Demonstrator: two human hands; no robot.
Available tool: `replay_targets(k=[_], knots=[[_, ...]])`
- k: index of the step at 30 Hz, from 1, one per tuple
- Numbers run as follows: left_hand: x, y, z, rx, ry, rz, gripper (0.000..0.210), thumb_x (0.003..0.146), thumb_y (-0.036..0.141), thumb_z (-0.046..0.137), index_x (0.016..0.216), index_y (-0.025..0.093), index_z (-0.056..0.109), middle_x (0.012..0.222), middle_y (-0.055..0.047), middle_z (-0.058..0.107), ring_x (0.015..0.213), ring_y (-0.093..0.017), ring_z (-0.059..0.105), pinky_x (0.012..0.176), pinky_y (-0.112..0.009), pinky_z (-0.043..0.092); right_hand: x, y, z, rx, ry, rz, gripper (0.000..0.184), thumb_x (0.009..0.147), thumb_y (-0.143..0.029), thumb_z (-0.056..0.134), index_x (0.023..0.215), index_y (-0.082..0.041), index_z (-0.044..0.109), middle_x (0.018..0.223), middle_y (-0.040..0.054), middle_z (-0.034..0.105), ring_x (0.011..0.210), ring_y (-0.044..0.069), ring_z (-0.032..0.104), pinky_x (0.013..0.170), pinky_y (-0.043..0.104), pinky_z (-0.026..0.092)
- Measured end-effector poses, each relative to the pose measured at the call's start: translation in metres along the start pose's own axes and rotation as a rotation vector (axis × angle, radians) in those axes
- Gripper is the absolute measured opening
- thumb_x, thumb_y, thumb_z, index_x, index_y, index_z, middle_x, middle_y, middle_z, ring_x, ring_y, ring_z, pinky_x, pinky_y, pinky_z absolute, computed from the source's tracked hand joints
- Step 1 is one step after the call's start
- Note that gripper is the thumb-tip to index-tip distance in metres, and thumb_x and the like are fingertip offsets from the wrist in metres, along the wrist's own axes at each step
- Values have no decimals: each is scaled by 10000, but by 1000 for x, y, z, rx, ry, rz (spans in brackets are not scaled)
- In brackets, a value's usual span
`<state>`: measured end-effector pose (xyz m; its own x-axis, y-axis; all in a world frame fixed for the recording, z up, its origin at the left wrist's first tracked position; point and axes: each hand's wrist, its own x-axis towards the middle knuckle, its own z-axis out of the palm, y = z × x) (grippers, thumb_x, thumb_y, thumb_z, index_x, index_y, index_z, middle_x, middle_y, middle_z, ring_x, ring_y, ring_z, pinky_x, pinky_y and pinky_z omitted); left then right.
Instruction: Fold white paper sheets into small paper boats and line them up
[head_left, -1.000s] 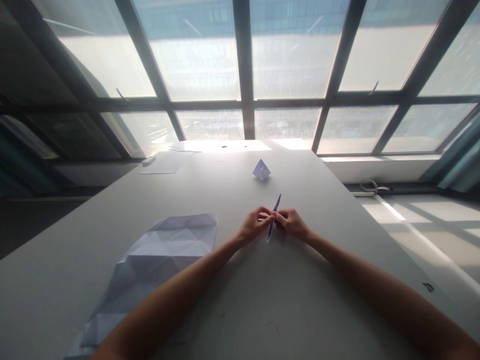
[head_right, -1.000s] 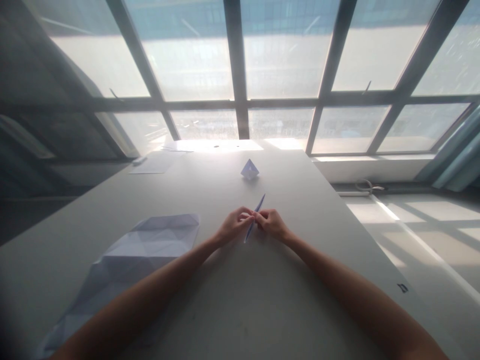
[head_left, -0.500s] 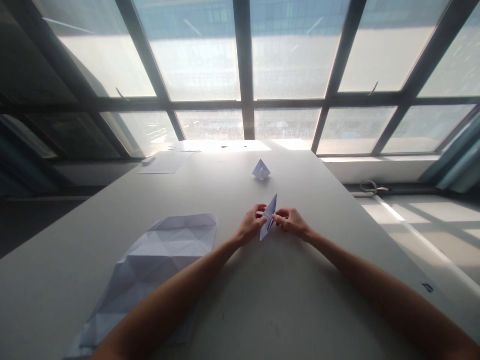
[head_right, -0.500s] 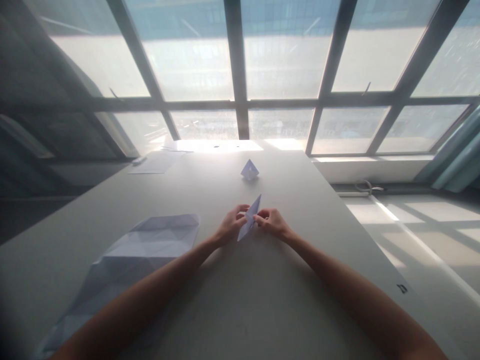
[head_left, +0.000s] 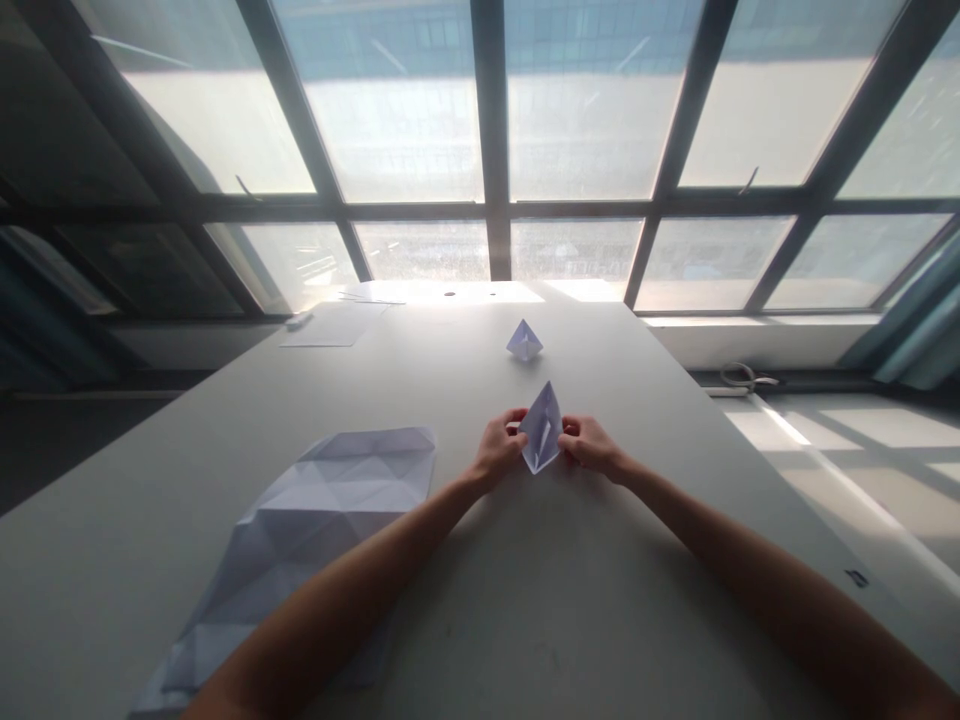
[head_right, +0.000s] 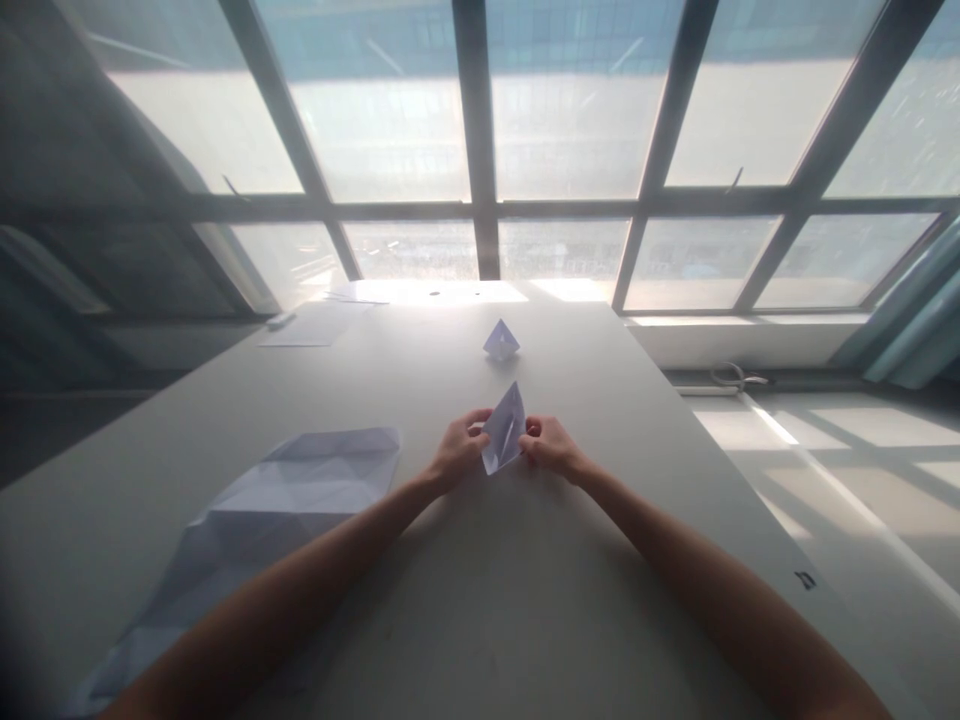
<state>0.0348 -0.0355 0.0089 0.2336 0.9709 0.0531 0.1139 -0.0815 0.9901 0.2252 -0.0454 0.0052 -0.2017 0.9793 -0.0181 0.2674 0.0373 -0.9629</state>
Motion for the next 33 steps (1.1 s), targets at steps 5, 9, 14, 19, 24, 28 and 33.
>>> replay_targets(k=[5, 9, 14, 19, 24, 28, 33], knots=[[-1, 5, -1, -19, -81, 1, 459, 703, 58, 575, 1144, 145, 665, 918, -75, 727, 858, -217, 671, 734, -300, 527, 1, 3, 4, 26, 54, -33, 177, 721, -267, 634, 811, -126, 694, 616, 20, 649, 460, 121, 525, 415, 223, 383], [0, 12, -4, -33, -209, -33, 357, 694, 74, 585, 1025, 121, 711, 912, -67, 730, 831, -208, 668, 734, -280, 502, -1, 1, 3, 67, 13, -89, 232, 729, -306, 674, 868, -129, 729, 758, 53, 714, 590, 152, 598, 520, 239, 449], [0, 13, -6, -43, -268, -73, 208, 720, 172, 665, 904, 104, 736, 821, -67, 729, 713, -193, 653, 635, -256, 468, -1, 1, 2, 136, -10, -63, 232, 713, -301, 675, 864, -130, 718, 773, 63, 706, 631, 169, 605, 537, 247, 457], [-3, 14, -5, -23, -157, -148, 154, 689, 164, 669, 815, 112, 739, 724, -53, 711, 610, -163, 621, 560, -237, 432, 1, 7, 0, 165, 47, -10, 152, 680, -278, 642, 757, -149, 666, 711, 42, 665, 616, 160, 571, 548, 257, 450], [-4, 16, -4, -95, -196, -149, 171, 672, 165, 639, 811, 115, 725, 700, -46, 688, 595, -149, 600, 540, -222, 411, 3, 11, 0, 203, 87, -9, 163, 645, -278, 609, 753, -158, 632, 667, 3, 615, 596, 140, 526, 547, 242, 409], [-1, 13, -2, -346, -386, -161, 302, 685, 180, 638, 969, 112, 714, 866, -72, 701, 750, -175, 632, 674, -254, 468, 1, 7, 1, 331, 8, 17, 235, 644, -286, 609, 835, -156, 651, 730, 25, 645, 643, 162, 568, 611, 268, 453], [0, 8, -2, -487, -477, -205, 345, 706, 169, 605, 1035, 108, 688, 936, -95, 682, 816, -205, 630, 732, -299, 487, -3, 0, 2, 462, -81, 34, 242, 622, -253, 627, 844, -164, 659, 759, 38, 670, 659, 174, 585, 637, 280, 464]])
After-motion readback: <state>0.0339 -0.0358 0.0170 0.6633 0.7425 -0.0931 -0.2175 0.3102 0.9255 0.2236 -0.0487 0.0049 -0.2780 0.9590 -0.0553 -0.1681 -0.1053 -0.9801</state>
